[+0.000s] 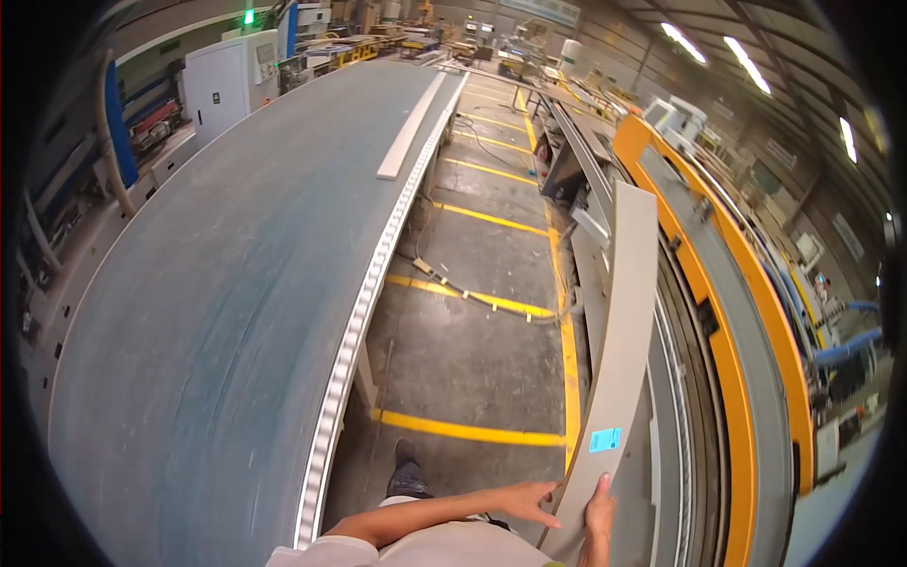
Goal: Feeding curved wooden furniture panels into an automatic edge banding machine for processing.
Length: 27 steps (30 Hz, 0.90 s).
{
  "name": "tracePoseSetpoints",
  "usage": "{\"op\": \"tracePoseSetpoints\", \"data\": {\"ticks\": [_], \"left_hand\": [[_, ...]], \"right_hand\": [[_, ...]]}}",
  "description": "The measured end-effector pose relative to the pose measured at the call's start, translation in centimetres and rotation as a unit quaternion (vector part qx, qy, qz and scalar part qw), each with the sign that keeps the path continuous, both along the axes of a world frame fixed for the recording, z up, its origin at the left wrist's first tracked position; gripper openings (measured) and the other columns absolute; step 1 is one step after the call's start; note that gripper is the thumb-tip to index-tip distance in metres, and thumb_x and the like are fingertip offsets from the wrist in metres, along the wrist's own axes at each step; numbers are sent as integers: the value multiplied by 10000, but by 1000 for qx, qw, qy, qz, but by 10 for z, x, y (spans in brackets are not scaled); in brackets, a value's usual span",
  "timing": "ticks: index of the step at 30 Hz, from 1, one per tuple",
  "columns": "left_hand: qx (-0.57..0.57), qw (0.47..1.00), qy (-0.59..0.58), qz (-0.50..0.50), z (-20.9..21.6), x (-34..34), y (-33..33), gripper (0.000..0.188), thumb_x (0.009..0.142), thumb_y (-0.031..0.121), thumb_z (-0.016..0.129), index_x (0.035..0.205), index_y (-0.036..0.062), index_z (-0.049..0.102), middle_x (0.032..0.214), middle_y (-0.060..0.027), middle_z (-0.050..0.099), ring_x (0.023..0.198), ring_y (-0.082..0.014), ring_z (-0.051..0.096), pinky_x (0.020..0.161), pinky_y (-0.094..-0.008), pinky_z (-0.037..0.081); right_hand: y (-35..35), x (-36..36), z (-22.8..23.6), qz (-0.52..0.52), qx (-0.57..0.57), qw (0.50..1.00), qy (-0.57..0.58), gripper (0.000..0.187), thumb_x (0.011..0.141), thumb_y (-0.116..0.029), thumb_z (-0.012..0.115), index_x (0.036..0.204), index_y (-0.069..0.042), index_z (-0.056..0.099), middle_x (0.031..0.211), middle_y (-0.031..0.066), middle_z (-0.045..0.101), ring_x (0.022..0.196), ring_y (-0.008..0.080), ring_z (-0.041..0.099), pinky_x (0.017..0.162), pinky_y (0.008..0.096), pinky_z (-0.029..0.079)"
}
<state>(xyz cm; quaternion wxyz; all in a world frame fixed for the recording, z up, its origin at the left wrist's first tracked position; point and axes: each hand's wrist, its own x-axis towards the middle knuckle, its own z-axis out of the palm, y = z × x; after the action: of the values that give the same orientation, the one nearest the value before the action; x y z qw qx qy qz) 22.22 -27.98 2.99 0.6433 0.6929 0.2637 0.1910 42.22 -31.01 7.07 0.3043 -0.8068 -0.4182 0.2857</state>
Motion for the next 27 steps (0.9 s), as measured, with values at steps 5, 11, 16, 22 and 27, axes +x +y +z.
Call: {"op": "tracePoseSetpoints", "data": {"ticks": [5,11,16,22,27], "left_hand": [[29,998,54,-2,23,-66,139,1077,703,602,760,1492,32,300,1288,-253,556,1070,-345,610,914,-396,492],[43,994,52,-90,37,-88,278,1058,682,608,764,1438,-21,373,1226,-252,599,1068,-369,611,887,-417,493],[71,990,59,-105,25,-87,396,1025,686,592,764,1408,-38,400,1197,-257,608,1064,-380,613,881,-424,496],[154,981,106,-57,56,-93,543,981,724,568,742,1416,-32,392,1299,-259,552,1155,-384,562,960,-435,458],[155,972,-20,178,51,-92,646,762,802,464,738,1366,19,484,1222,-187,610,1103,-247,596,917,-376,473]], "right_hand": [[112,-43,14,-24,108,994,3,660,991,-474,446,938,156,635,849,250,686,780,299,655,752,425,497],[231,-53,7,-126,158,979,2,641,1006,-452,360,967,137,609,855,190,668,792,250,618,722,426,488],[373,-58,45,-33,228,960,160,646,1046,-489,254,1317,46,495,1191,137,606,1070,227,572,917,377,457],[574,-74,67,-56,276,920,273,637,1035,-507,278,1317,17,505,1170,123,622,1061,229,587,937,384,459],[732,-111,91,35,296,934,197,599,1026,-474,320,1266,34,527,1116,123,643,968,229,629,869,368,495]]}}
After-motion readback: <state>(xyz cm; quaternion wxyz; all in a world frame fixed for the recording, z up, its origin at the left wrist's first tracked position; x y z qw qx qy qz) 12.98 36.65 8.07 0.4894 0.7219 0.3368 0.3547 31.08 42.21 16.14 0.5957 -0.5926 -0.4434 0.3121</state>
